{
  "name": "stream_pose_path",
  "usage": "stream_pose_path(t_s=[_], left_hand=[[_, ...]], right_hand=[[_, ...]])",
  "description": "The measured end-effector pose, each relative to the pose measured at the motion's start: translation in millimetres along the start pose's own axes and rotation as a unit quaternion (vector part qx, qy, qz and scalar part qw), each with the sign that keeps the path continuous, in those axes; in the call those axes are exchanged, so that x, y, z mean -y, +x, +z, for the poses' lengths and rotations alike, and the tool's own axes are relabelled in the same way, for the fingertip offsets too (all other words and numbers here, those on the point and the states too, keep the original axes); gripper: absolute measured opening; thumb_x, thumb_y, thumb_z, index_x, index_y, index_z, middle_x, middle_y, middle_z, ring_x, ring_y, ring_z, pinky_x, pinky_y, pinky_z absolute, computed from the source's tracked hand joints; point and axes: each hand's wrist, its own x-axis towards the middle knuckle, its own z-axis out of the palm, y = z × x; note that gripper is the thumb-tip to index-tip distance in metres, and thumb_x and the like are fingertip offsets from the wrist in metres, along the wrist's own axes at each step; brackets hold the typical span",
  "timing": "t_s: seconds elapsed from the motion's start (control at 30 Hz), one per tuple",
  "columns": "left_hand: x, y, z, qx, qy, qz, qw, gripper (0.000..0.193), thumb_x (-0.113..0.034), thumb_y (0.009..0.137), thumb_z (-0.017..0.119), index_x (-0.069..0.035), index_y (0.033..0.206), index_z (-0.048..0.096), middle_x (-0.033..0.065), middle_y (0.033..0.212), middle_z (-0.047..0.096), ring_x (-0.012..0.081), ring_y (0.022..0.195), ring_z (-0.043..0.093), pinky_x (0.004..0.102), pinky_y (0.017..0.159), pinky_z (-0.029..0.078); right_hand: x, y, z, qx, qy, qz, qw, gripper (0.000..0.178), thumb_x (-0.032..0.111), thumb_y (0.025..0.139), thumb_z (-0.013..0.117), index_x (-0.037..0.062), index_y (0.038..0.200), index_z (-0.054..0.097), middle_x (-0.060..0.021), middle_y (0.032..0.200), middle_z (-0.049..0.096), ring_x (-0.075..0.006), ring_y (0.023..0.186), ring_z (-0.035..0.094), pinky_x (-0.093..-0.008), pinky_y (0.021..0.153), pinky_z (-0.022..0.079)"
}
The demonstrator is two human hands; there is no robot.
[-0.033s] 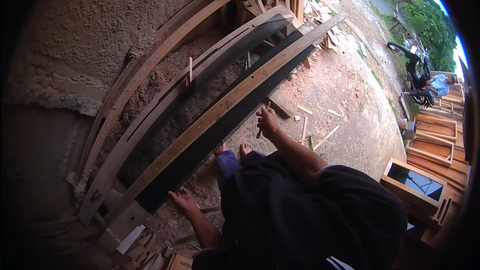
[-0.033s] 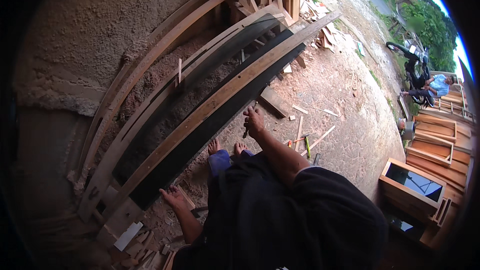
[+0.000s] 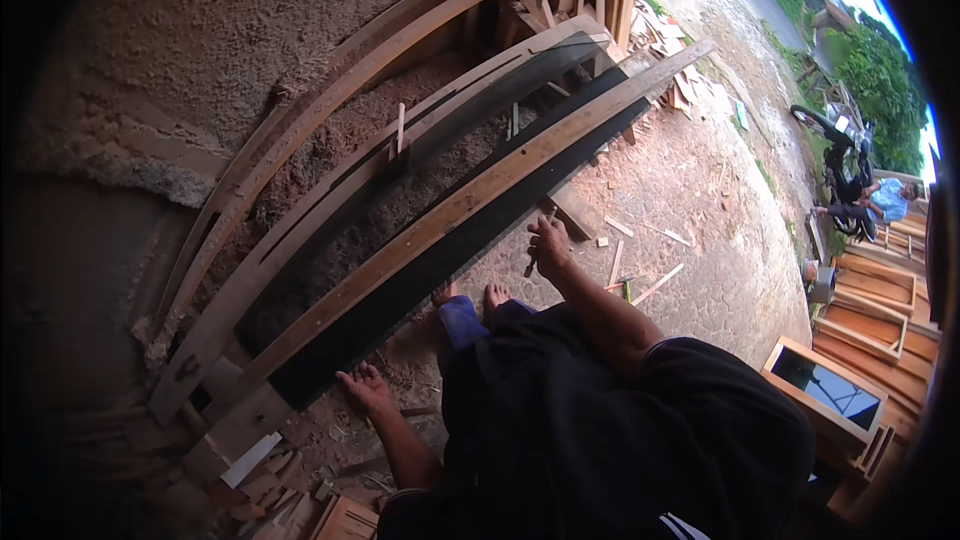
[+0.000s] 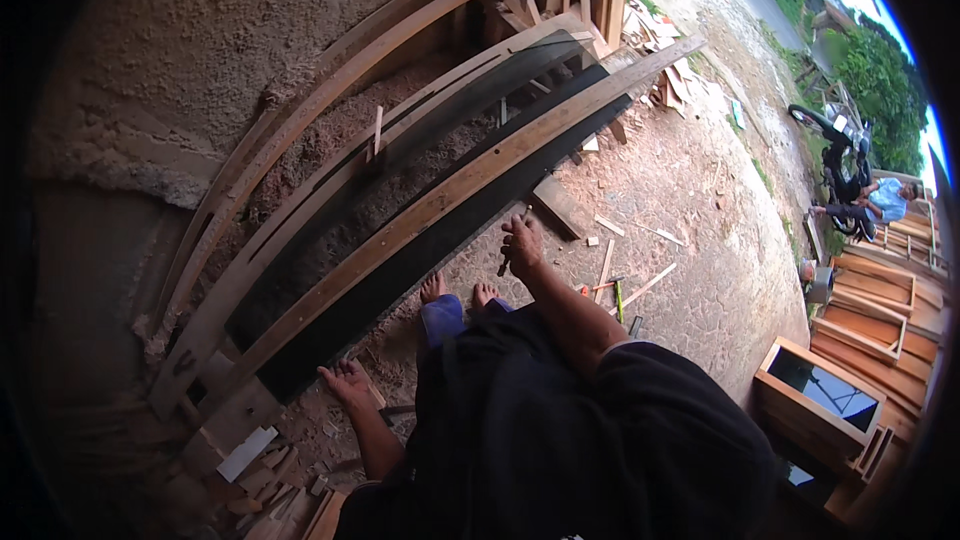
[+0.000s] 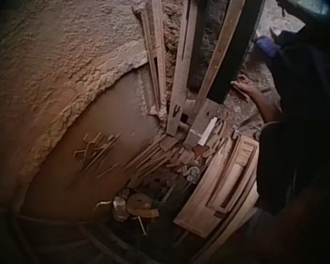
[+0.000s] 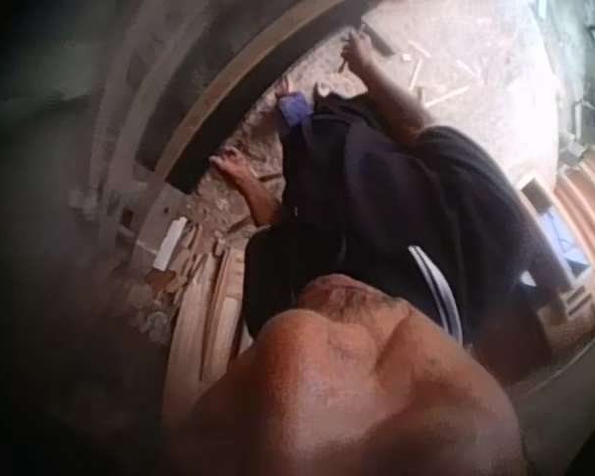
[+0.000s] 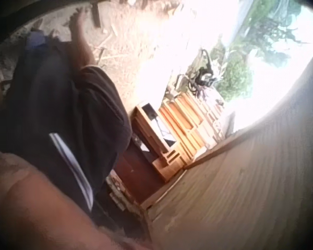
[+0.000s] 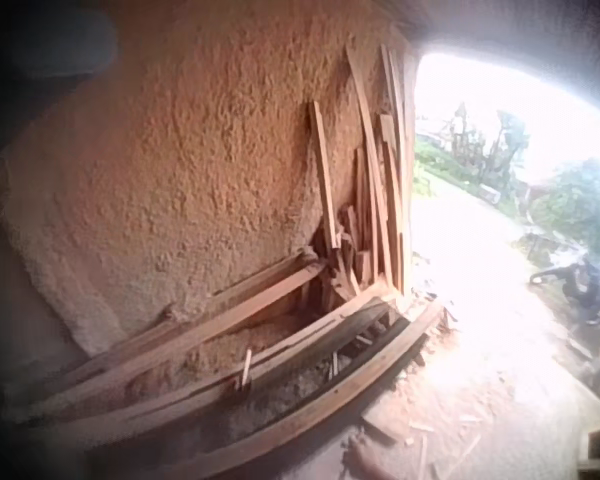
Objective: The person marks a curved wooden piece with a pen, then positions and aligns a long wooden strip along the curve. They use a hammer to secure the strip with nails, repeatedly adjusting the wood and hammering along its length.
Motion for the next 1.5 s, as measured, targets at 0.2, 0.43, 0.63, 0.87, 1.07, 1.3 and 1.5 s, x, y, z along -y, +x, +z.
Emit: stream_pose_path(t_s=[0.2,0.43,0.63,0.87,1.07,1.3,1.5], left_hand=[[41,-50,-30,-0.074,0.022,-0.026,0.997,0.043,-0.047,0.094,0.068,-0.008,0.107,0.056,0.0042,0.088,0.060,0.0170,0.074,0.058,0.0308,0.068,0.051],[100,-107,-75,-0.093,0.220,-0.064,0.969,0.030,-0.035,0.099,0.059,-0.006,0.103,0.060,0.0064,0.081,0.061,0.0164,0.065,0.062,0.0315,0.054,0.050],[121,-96,-115,0.037,0.614,0.347,0.708,0.020,-0.016,0.095,0.054,-0.009,0.079,0.064,0.0087,0.072,0.066,0.0289,0.071,0.065,0.0439,0.069,0.053],[108,-94,-197,-0.134,0.412,0.086,0.897,0.036,-0.033,0.096,0.057,-0.003,0.078,0.066,0.0095,0.077,0.068,0.0220,0.066,0.064,0.0373,0.067,0.051],[68,-122,-251,-0.230,0.005,-0.091,0.969,0.026,-0.027,0.093,0.060,-0.001,0.097,0.061,0.0085,0.080,0.061,0.0185,0.061,0.059,0.0334,0.055,0.048],[63,-163,-284,-0.343,-0.082,-0.069,0.933,0.022,-0.025,0.091,0.060,-0.003,0.090,0.057,0.0073,0.074,0.059,0.0173,0.057,0.058,0.0323,0.053,0.049],[121,-181,-286,-0.326,-0.293,-0.025,0.898,0.016,-0.019,0.093,0.060,-0.009,0.082,0.056,0.0032,0.066,0.053,0.0157,0.054,0.054,0.0295,0.049,0.046]], right_hand=[[25,-21,-30,0.106,-0.073,-0.009,0.992,0.032,0.033,0.102,0.057,0.0121,0.124,0.047,-0.0102,0.098,0.059,-0.0149,0.070,0.056,-0.0318,0.060,0.052],[51,-100,46,0.326,-0.295,-0.072,0.895,0.043,0.040,0.104,0.054,0.0069,0.131,0.051,-0.0080,0.091,0.063,-0.0058,0.055,0.050,-0.0223,0.049,0.040],[25,-179,145,0.544,-0.418,-0.137,0.714,0.033,0.031,0.106,0.051,0.0027,0.122,0.053,-0.0088,0.098,0.067,-0.0109,0.071,0.063,-0.0250,0.062,0.050],[-56,-281,240,0.669,-0.505,-0.281,0.467,0.011,0.011,0.098,0.061,0.0012,0.100,0.065,-0.0082,0.091,0.062,-0.0167,0.087,0.063,-0.0297,0.072,0.050],[-152,-369,289,0.733,-0.458,-0.274,0.421,0.015,0.008,0.092,0.072,0.0036,0.106,0.072,-0.0092,0.084,0.065,-0.0182,0.074,0.063,-0.0313,0.065,0.049],[-236,-437,352,0.820,-0.388,0.125,0.401,0.053,0.041,0.104,0.053,-0.0019,0.135,0.056,-0.0128,0.116,0.070,-0.0191,0.107,0.069,-0.0337,0.088,0.052],[-325,-475,413,0.830,-0.383,0.207,0.348,0.040,0.024,0.103,0.049,-0.0036,0.131,0.056,-0.0171,0.122,0.068,-0.0269,0.113,0.067,-0.0363,0.099,0.054]])
